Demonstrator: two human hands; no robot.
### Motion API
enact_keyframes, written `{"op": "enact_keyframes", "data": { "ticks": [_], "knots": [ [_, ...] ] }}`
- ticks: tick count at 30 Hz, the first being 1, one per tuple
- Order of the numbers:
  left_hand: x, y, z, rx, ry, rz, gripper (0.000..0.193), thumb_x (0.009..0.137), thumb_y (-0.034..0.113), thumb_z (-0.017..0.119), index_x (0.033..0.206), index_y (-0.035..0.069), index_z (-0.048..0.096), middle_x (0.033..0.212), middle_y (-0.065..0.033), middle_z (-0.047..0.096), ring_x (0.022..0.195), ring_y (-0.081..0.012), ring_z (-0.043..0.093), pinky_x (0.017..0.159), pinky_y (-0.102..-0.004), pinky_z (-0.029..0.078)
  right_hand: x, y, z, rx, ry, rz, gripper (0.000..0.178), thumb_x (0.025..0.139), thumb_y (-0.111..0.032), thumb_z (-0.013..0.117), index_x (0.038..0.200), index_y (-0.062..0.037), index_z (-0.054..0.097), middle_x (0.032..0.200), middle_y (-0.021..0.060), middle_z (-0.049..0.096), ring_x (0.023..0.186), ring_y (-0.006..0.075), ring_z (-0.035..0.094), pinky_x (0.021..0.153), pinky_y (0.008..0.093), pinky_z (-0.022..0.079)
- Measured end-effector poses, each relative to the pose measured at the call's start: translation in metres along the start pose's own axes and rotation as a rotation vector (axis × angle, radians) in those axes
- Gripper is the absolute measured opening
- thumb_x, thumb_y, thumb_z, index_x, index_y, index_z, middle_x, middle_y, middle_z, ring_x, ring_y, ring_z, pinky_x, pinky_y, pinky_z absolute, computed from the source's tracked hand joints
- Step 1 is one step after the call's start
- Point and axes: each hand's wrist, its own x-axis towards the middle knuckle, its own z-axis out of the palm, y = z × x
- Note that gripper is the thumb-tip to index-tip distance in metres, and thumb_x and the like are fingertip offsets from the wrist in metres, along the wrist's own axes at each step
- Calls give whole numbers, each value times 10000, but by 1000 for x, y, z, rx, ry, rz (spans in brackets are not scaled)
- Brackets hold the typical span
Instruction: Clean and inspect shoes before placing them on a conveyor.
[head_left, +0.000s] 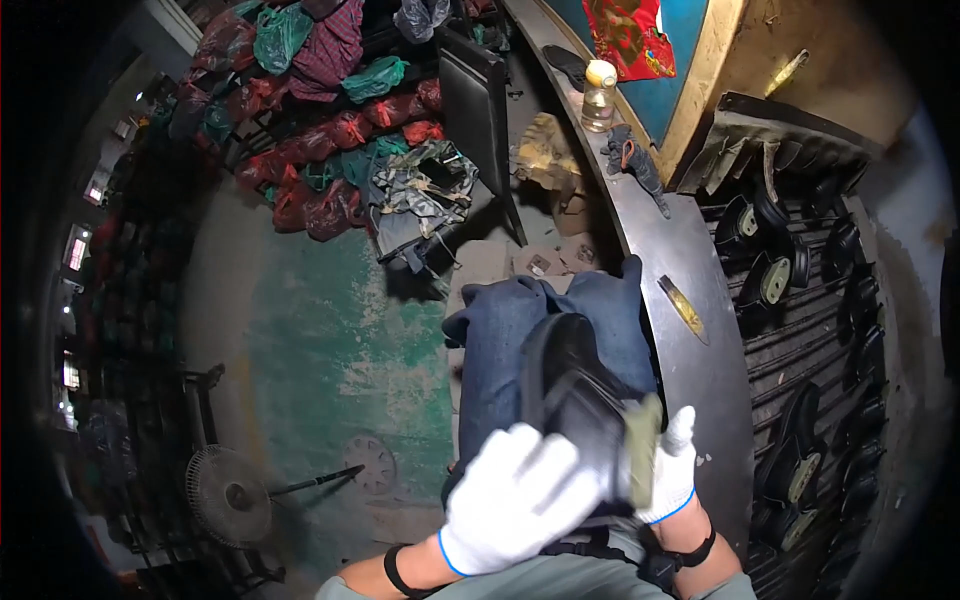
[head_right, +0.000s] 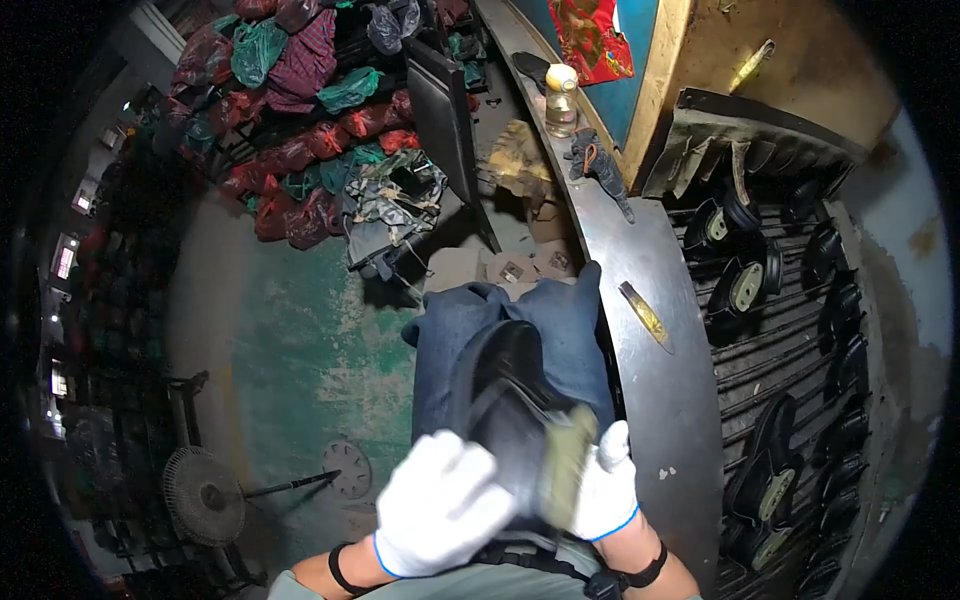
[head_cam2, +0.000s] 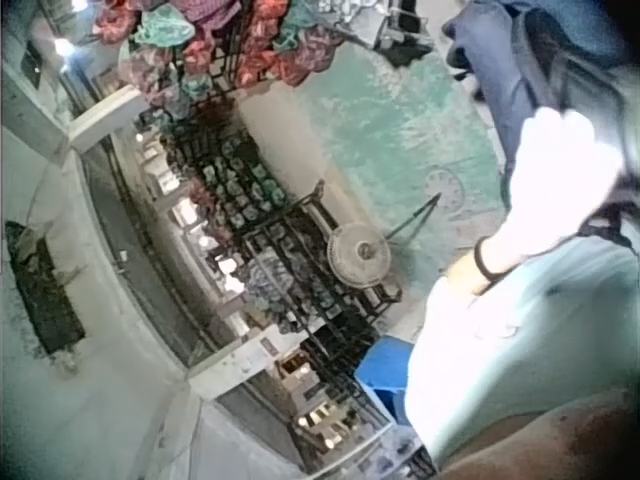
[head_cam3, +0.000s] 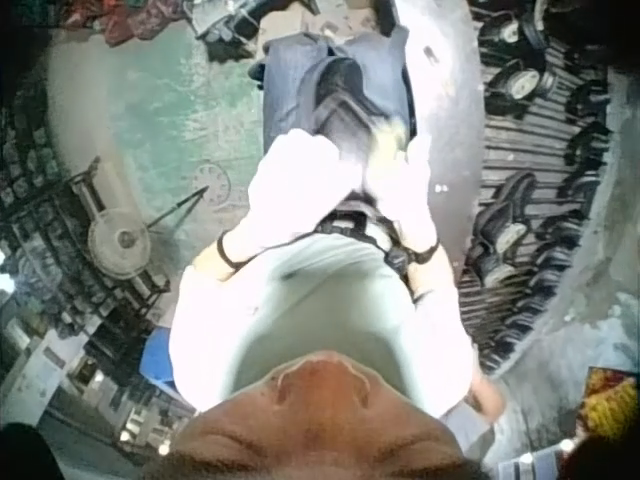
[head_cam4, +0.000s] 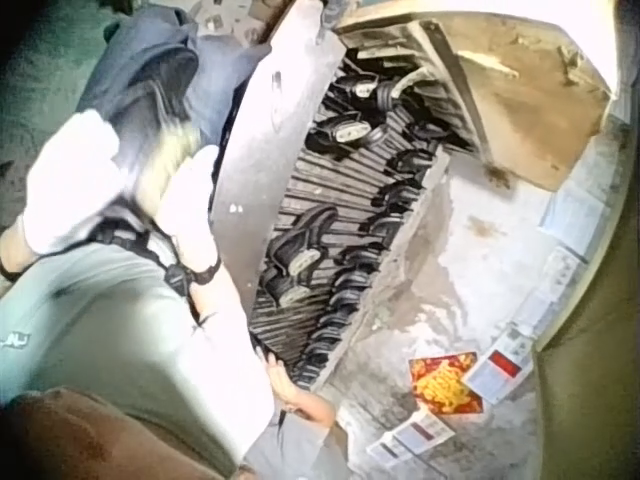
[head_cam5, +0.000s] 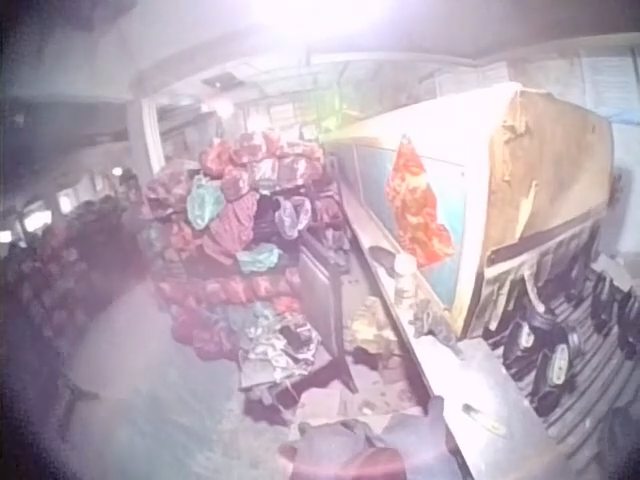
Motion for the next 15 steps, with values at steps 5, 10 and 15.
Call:
{"op": "enact_keyframes", "data": {
  "ticks": [5,10,15],
  "knots": [
    [-9,-9,51,-241,-99,191,481,887,351,765,1315,131,770,1344,-141,713,1148,-363,684,962,-511,585,-1,-26,-68,-266,45,-117,816,875,-303,626,1582,88,508,1538,302,617,1374,449,649,1233,537,498],
    [10,-78,107,-1237,664,-625,583,1196,257,465,1697,-22,358,1753,-153,414,1614,-241,383,1354,-412,244,-7,-29,-89,-67,-20,-35,812,869,-187,629,1604,113,458,1564,308,590,1430,433,614,1256,518,484],
    [39,-54,139,-1289,492,-687,604,1195,276,487,1709,-4,340,1709,-125,447,1560,-228,425,1323,-365,282,12,-30,-27,-688,115,-201,769,960,-206,650,1650,58,436,1603,226,581,1419,347,625,1215,450,508]
  ]
}}
